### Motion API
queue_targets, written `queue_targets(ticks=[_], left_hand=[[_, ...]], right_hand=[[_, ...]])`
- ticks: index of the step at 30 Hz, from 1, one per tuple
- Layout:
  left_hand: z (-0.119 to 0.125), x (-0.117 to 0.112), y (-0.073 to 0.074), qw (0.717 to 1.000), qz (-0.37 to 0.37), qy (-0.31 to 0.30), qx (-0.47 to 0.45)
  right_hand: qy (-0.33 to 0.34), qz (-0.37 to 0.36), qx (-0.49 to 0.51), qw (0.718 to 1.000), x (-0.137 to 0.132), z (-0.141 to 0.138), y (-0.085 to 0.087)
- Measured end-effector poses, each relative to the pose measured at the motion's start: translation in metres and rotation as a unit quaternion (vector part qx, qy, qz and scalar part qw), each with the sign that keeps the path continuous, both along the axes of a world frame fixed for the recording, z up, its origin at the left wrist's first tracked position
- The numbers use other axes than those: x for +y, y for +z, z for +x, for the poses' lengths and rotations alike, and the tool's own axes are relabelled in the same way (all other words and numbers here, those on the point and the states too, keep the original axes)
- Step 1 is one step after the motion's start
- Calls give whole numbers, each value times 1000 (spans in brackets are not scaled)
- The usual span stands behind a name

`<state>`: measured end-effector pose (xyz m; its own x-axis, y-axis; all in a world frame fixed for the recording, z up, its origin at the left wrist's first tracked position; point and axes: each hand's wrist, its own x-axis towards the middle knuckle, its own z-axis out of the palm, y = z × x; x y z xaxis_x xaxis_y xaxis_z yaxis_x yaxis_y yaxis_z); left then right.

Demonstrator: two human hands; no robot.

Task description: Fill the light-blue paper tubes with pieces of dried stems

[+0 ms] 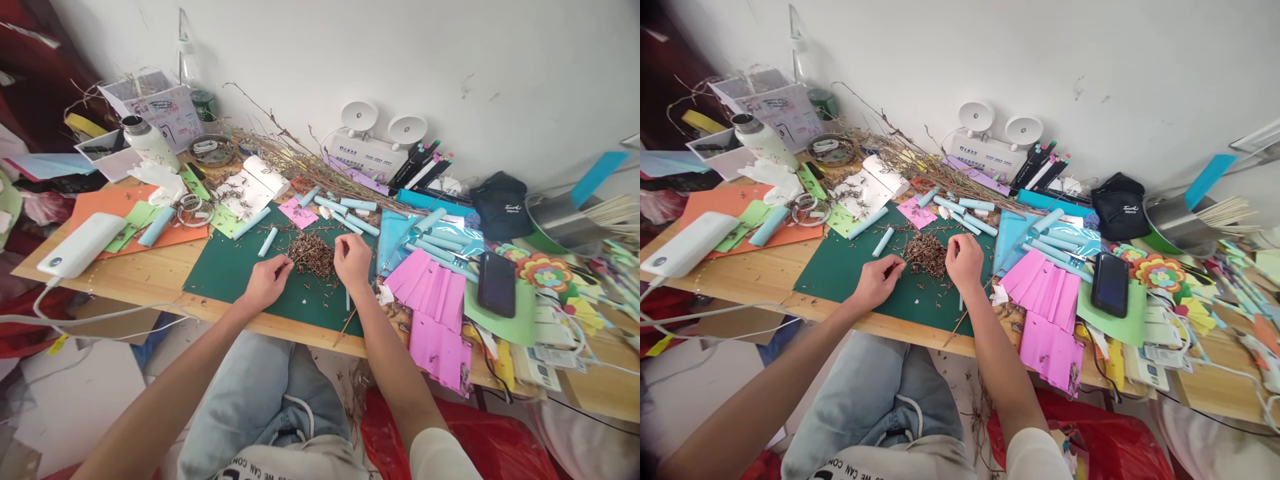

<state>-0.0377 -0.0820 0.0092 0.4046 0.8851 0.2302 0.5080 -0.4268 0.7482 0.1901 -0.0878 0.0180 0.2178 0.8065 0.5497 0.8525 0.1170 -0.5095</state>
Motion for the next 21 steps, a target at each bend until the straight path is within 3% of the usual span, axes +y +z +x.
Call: queue_targets(ticks=[3, 6, 11, 14, 17, 21], left_hand=[[0, 0, 1, 1000, -4, 10, -5], [0, 0, 1, 1000, -3, 21, -4], [1, 2, 1, 1000, -1, 24, -5], [-6, -5, 7, 999, 14, 27, 13], [-28, -29, 22, 998, 32, 37, 36], [-86, -83, 35, 994, 4, 82, 72]], right_hand=[[50, -41, -41, 997, -1, -4, 1], [57, -64, -61, 994, -4, -11, 2], [58, -50, 0, 997, -5, -12, 3], [65, -79, 27, 994, -2, -10, 10], [98, -151, 7, 984, 7, -5, 24], [83, -225, -91, 966, 31, 8, 43]])
